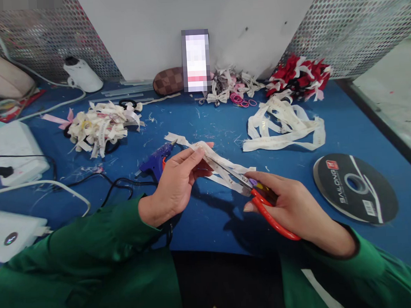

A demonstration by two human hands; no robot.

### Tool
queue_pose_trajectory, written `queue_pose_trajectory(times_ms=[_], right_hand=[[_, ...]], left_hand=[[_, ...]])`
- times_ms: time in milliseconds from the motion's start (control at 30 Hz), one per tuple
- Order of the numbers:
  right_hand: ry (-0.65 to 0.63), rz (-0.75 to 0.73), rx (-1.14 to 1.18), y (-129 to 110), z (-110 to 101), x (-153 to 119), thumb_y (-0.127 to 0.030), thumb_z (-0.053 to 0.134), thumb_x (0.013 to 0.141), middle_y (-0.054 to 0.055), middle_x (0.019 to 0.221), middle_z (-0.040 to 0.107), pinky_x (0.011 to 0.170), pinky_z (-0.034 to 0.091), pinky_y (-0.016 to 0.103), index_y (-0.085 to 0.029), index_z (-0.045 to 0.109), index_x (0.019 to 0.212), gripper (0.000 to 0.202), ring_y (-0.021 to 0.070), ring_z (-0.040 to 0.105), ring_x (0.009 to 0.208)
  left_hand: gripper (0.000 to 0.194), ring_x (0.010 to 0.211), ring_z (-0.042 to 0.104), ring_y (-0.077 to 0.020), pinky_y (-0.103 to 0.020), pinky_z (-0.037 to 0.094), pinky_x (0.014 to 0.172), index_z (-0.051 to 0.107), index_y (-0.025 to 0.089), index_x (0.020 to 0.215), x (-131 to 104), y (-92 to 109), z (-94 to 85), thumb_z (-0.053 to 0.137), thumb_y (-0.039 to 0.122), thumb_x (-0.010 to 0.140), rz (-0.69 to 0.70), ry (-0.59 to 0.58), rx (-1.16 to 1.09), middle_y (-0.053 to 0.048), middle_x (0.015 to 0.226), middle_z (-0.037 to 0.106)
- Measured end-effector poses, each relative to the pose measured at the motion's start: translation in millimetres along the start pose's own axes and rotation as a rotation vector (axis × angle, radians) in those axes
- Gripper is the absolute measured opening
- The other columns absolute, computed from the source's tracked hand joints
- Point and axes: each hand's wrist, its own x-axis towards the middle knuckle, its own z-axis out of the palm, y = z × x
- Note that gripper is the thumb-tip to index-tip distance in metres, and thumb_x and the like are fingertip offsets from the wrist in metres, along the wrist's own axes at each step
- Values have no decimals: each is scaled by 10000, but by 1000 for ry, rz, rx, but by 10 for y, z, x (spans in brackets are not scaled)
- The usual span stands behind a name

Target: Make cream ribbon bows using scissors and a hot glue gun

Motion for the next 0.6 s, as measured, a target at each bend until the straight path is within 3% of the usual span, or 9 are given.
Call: queue_pose_trajectory(times_ms=[267, 600], right_hand=[[29, -10, -39, 3, 2, -6, -520, 725, 807, 74, 946, 763, 629, 544, 274, -193, 655, 1223, 534, 184, 681, 679], [0, -14, -35, -20, 10, 4, -504, 722, 809, 89, 1014, 753, 649, 554, 285, -194, 621, 1245, 544, 200, 705, 729]], left_hand=[[230, 785, 674, -135, -262, 549, 729, 809, 213, 956, -10, 13, 25, 832, 257, 731, 75, 37, 61, -58, 1079, 763], [241, 760, 674, -115, -228, 567, 717, 813, 228, 955, -48, -39, 56, 841, 202, 716, 100, 35, 69, -21, 923, 775]])
